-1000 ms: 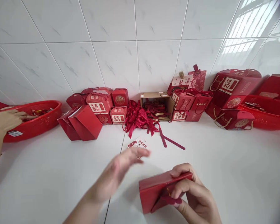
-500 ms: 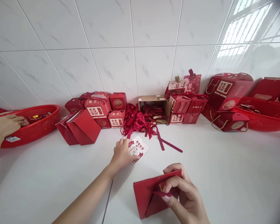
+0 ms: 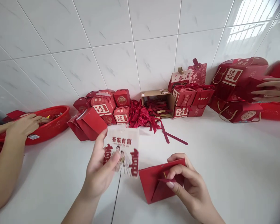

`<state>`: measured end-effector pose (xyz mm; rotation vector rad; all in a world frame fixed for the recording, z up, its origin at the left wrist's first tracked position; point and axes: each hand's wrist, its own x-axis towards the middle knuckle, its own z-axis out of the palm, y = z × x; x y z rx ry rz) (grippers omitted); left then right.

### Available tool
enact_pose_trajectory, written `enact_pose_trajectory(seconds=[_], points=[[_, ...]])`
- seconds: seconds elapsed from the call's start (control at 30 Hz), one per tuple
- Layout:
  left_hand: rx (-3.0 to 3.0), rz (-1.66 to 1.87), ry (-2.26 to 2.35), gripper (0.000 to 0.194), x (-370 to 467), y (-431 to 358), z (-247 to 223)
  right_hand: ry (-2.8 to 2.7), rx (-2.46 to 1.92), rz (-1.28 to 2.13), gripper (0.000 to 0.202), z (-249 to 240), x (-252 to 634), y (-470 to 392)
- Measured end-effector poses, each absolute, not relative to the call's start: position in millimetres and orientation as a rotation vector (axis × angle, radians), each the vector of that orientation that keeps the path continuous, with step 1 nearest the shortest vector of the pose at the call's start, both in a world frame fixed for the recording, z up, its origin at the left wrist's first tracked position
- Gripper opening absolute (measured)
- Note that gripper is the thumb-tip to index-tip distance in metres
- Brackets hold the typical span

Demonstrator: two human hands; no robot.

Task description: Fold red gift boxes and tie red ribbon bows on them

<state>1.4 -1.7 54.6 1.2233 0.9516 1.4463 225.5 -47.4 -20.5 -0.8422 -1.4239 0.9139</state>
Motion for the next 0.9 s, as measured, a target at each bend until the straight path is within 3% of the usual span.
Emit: enact_pose_trajectory(seconds=[0.13, 0.33, 0.47, 0.9], points=[[1.283, 1.359, 0.99, 0.084, 5.8, -36.8, 49.8, -1.424, -0.818, 0.939, 0.005, -19.3, 228.4, -46.3], [1.831, 1.167, 1.185, 0.037, 15.4, -39.3, 20.0, -1.417, -0.72, 1.052, 0.008, -20.3, 233.2, -46.2], [2.049, 1.099, 1.152, 0.016, 22.5, -31.7, 7.9, -1.399, -0.748, 1.057, 0.013, -21.3, 230.1, -48.8], [1.632, 1.131, 1.132, 0.012, 53.2, -31.2, 18.9, -1.276, -0.805, 0.94, 0.004, -14.5, 217.9, -50.9]])
